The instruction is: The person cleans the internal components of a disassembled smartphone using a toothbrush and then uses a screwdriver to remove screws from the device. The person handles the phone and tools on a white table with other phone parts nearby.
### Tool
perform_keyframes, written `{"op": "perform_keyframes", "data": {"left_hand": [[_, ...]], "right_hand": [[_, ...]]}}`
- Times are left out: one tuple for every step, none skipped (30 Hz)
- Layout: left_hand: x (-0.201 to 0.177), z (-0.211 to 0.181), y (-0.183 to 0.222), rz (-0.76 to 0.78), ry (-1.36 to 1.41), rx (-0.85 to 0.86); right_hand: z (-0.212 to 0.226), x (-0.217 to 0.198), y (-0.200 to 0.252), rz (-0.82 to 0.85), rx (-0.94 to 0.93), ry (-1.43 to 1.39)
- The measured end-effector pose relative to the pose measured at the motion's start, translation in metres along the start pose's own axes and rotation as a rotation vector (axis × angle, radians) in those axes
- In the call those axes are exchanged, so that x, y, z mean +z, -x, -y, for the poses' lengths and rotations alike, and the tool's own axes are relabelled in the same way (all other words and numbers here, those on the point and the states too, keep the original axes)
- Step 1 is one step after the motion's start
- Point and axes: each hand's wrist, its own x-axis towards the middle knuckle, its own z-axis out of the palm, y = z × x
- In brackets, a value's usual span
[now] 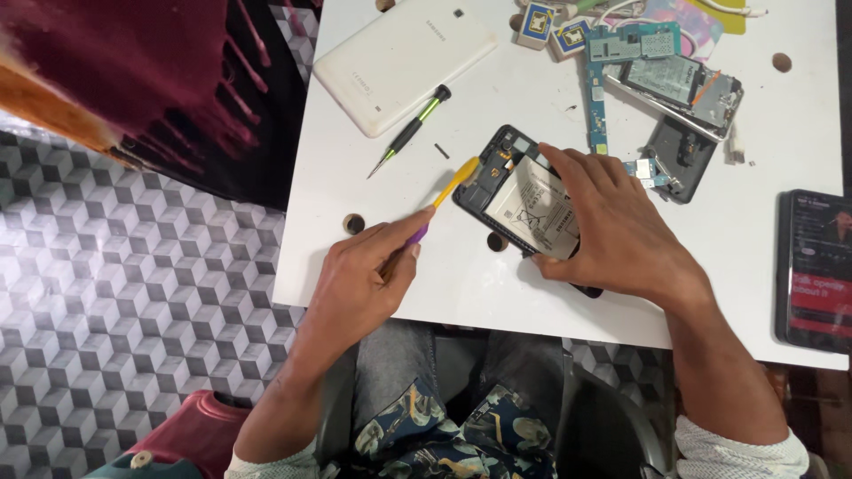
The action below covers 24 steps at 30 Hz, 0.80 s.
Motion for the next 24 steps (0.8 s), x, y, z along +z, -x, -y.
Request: {"op": "perform_keyframes", "data": {"left_hand": [[0.000, -0.001, -0.001, 0.008, -0.012, -0.003], [0.000, -0.002, -0.002, 0.017, -0.024, -0.006], [0.000, -0.003, -0.003, 0.025, -0.038, -0.008], [0.001, -0.005, -0.003, 0.026, -0.065, -0.006], [0.001, -0.008, -0.004, 0.025, -0.094, -0.005], [0.001, -0.010, -0.004, 0.024, -0.123, -0.003], [0.000, -0.012, -0.004, 0.035, -0.142, 0.000], [-0.001, -0.014, -0.004, 0.047, -0.161, 0.004], [-0.002, -0.016, -0.005, 0.059, -0.179, 0.008], [-0.005, -0.017, -0.005, 0.084, -0.161, -0.014], [-0.007, -0.017, -0.006, 0.109, -0.142, -0.036], [-0.008, -0.016, -0.007, 0.133, -0.122, -0.058], [-0.010, -0.016, -0.007, 0.147, -0.122, -0.121], [-0.010, -0.015, -0.007, 0.160, -0.122, -0.184], [-0.011, -0.014, -0.007, 0.172, -0.123, -0.247], [-0.012, -0.014, -0.007, 0.137, -0.133, -0.164], [-0.011, -0.014, -0.006, 0.103, -0.141, -0.082], [-0.012, -0.013, -0.006, 0.070, -0.149, -0.001], [-0.011, -0.013, -0.007, 0.104, -0.134, -0.075], [-0.011, -0.012, -0.008, 0.138, -0.119, -0.149], [-0.012, -0.012, -0.010, 0.172, -0.107, -0.223], [-0.011, -0.013, -0.013, 0.131, -0.099, -0.168], [-0.011, -0.012, -0.016, 0.091, -0.093, -0.113], [-0.009, -0.012, -0.020, 0.052, -0.086, -0.058]], "right_hand": [[0.000, -0.002, 0.001, 0.007, -0.011, 0.002], [0.000, -0.004, 0.001, 0.015, -0.023, 0.004], [0.000, -0.005, 0.002, 0.021, -0.035, 0.005], [0.000, -0.006, 0.002, 0.041, -0.023, 0.007], [0.000, -0.007, 0.002, 0.059, -0.013, 0.009], [0.001, -0.008, 0.002, 0.078, -0.004, 0.010], [0.001, -0.009, 0.002, 0.085, -0.006, 0.008], [0.001, -0.009, 0.003, 0.093, -0.008, 0.007], [0.001, -0.010, 0.003, 0.100, -0.009, 0.006], [0.001, -0.010, 0.003, 0.096, -0.021, 0.009], [0.001, -0.010, 0.003, 0.093, -0.033, 0.013], [0.000, -0.010, 0.003, 0.089, -0.046, 0.017], [0.000, -0.010, 0.004, 0.087, -0.050, 0.018], [0.000, -0.009, 0.004, 0.086, -0.054, 0.018], [0.000, -0.009, 0.003, 0.082, -0.059, 0.020], [0.000, -0.009, 0.003, 0.092, -0.046, 0.014], [0.000, -0.009, 0.003, 0.105, -0.033, 0.008], [-0.001, -0.009, 0.003, 0.117, -0.019, 0.001], [-0.002, -0.008, 0.003, 0.106, -0.042, 0.002], [-0.002, -0.008, 0.003, 0.094, -0.064, 0.003], [-0.002, -0.008, 0.003, 0.082, -0.089, 0.002], [-0.003, -0.008, 0.003, 0.093, -0.083, 0.008], [-0.003, -0.008, 0.002, 0.105, -0.078, 0.013], [-0.003, -0.008, 0.002, 0.116, -0.072, 0.017]]}}
